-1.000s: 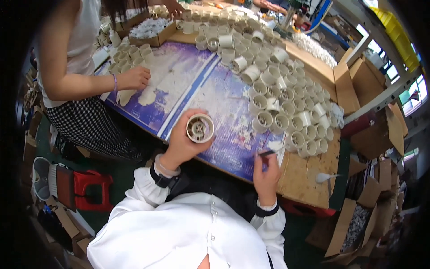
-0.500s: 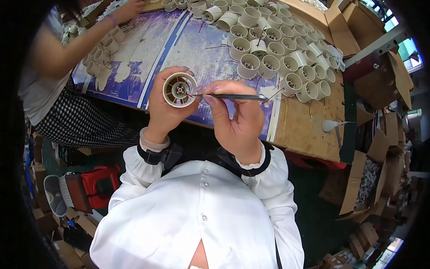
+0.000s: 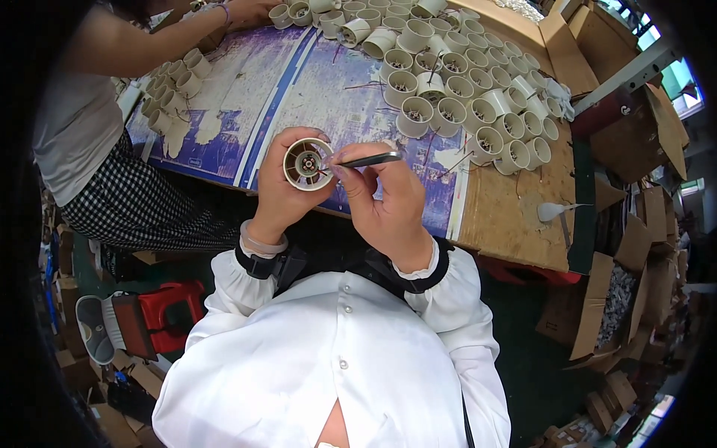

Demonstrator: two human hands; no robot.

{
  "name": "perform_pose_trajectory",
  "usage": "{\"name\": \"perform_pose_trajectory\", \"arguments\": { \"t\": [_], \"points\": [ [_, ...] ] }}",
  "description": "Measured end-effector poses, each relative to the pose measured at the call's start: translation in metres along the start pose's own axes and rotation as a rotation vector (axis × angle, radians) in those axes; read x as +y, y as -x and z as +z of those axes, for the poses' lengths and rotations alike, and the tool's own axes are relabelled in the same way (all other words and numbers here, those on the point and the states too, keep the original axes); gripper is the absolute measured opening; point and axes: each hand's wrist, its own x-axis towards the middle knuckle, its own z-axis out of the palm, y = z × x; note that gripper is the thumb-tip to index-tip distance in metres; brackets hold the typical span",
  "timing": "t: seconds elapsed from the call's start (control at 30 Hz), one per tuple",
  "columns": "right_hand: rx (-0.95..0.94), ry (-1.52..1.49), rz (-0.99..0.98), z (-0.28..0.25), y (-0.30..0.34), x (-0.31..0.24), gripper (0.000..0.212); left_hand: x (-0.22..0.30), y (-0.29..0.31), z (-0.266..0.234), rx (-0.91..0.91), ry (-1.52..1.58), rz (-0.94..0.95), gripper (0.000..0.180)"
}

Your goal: The person applies glue from a bottle to the interior of a plastic housing and inserts a motor. They then use tweezers to pull wires through a hole in the housing and press the motor into place.

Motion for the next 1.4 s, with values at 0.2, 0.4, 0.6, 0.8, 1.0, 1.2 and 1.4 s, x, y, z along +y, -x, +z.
{"name": "perform_pose_trajectory", "arguments": {
  "t": [0.2, 0.4, 0.6, 0.8, 1.0, 1.2, 1.4],
  "points": [
    [-0.022, 0.081, -0.003, 0.003, -0.003, -0.002, 0.019, 0.000, -0.002, -0.002, -0.003, 0.001, -0.029, 0.056],
    [-0.030, 0.089, 0.005, 0.004, -0.006, 0.000, 0.019, 0.000, -0.006, -0.003, -0.026, 0.025, -0.051, 0.056],
    [-0.029, 0.053, -0.001, 0.003, -0.008, 0.005, 0.019, -0.004, -0.005, -0.004, -0.032, 0.053, -0.078, 0.057],
    [-0.072, 0.098, 0.011, 0.004, -0.010, 0.003, 0.018, -0.004, -0.005, -0.005, -0.045, 0.046, -0.103, 0.057],
    [-0.101, 0.168, -0.051, 0.005, -0.013, 0.002, 0.016, -0.004, -0.004, -0.006, -0.033, 0.035, -0.109, 0.057],
    [-0.093, 0.116, -0.019, 0.005, -0.010, 0.004, 0.016, -0.006, -0.004, -0.006, -0.027, -0.007, -0.079, 0.055],
    [-0.055, -0.044, 0.120, 0.002, -0.007, 0.008, 0.017, -0.004, -0.003, -0.004, -0.046, -0.016, -0.106, 0.056]
  ]
}}
